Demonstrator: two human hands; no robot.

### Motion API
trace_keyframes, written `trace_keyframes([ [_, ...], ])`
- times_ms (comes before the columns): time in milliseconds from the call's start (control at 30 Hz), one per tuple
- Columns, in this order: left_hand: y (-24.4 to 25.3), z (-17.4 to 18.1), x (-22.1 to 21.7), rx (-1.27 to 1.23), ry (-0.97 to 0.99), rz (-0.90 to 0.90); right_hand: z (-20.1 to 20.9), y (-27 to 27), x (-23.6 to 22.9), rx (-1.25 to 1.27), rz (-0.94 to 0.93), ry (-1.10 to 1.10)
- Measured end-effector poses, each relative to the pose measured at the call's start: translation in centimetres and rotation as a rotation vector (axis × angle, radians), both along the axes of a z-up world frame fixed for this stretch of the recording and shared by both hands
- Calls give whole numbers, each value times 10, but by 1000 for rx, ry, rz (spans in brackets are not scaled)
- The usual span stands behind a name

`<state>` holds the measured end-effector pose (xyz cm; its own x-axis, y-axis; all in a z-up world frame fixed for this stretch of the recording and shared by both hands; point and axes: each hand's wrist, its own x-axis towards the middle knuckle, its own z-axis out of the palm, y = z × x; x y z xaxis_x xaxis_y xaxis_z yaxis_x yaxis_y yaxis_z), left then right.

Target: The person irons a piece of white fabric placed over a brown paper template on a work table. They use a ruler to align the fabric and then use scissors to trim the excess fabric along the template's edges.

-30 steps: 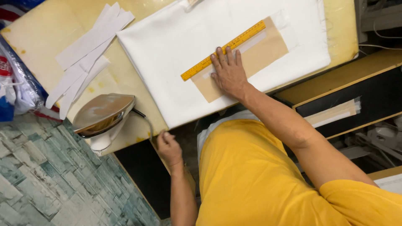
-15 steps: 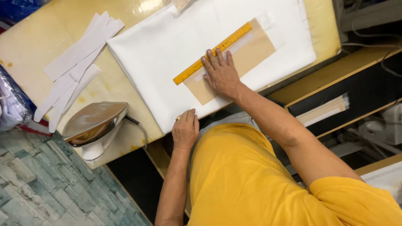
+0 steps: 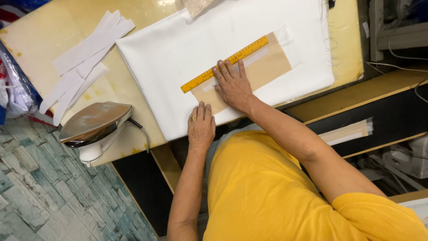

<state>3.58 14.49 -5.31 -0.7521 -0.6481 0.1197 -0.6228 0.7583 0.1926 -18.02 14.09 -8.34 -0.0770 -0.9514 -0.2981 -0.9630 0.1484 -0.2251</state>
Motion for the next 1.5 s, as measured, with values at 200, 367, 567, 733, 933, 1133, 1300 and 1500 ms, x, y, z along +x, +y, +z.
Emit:
trace_keyframes([
  [200,-1,-4,-2,-6,2,8,2,1,-7,7,5,-20],
  [367,-1,2,-1,20,-6,-5,5,4,6,-8,-2,-40],
  [567,-3,3,-1,-26,61,-20,6,3,19,-10,6,-21],
  [733,-16,20,2,-86,158,55,10,8,21,-5,24,-29],
  [933,-59,41,-10,-6,193,101,2,18,35,-1,30,-37],
  [1133,-84,8,-29,78,128,95,-3,43,26,-213,153,52],
  [1300,-90,-4,-52,120,49,103,-12,60,3,-445,264,96],
  [1500,-94,-12,-64,140,-58,128,-20,68,-13,-413,347,64],
])
